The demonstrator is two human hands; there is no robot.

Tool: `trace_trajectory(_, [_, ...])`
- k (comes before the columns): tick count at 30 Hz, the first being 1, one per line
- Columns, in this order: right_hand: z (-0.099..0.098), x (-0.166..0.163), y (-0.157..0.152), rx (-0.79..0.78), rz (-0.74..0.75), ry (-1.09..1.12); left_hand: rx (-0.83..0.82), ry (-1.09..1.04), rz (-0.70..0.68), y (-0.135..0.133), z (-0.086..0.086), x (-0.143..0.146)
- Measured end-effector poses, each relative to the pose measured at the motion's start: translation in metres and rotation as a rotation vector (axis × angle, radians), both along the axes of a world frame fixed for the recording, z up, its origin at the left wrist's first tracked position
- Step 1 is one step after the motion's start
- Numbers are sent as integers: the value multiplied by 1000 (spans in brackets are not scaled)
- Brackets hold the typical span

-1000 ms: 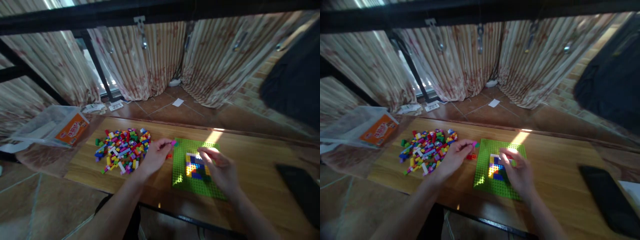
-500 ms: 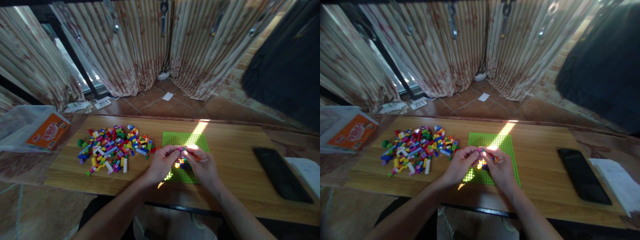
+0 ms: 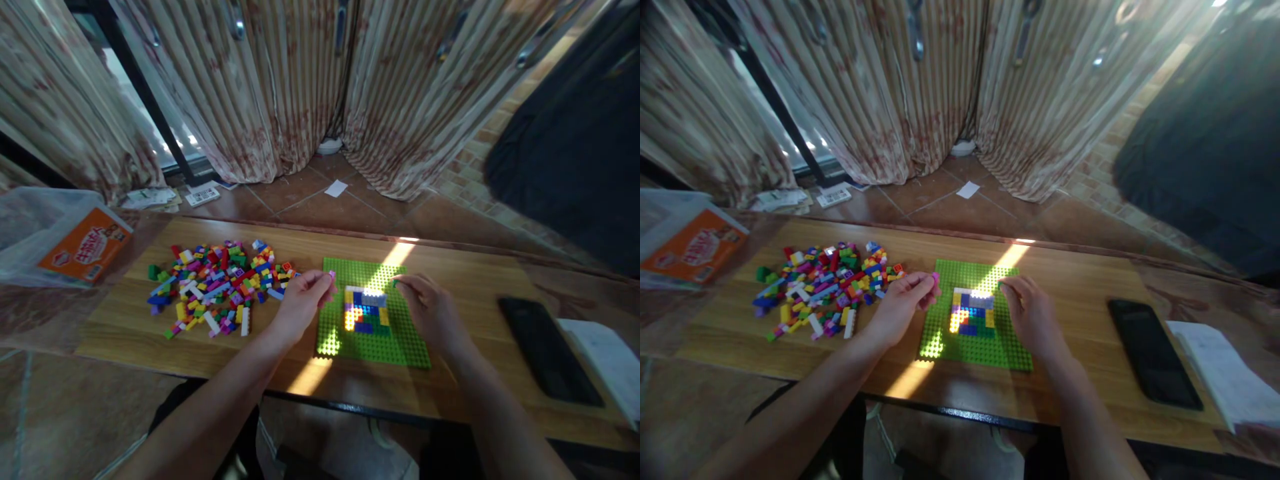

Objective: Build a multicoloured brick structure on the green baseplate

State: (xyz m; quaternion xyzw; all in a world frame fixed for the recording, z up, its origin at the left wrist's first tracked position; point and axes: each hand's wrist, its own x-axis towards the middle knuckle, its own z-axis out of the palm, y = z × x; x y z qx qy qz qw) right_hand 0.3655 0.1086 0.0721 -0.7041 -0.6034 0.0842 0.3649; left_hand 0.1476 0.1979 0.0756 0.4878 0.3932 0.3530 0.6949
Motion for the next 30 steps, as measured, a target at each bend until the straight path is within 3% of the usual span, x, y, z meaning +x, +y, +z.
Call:
trace_trajectory(6, [-6,-5,7,-79,116,-103,-34,63,-30,1,-3,1])
trace_trajectory(17, [-9,-4,14,-186,180,-17,-43,37,-61,-2,-5,2])
trace_trajectory(30, [-20,-6,23,-229,-15,252,-3,19,-62,-3,-6,5])
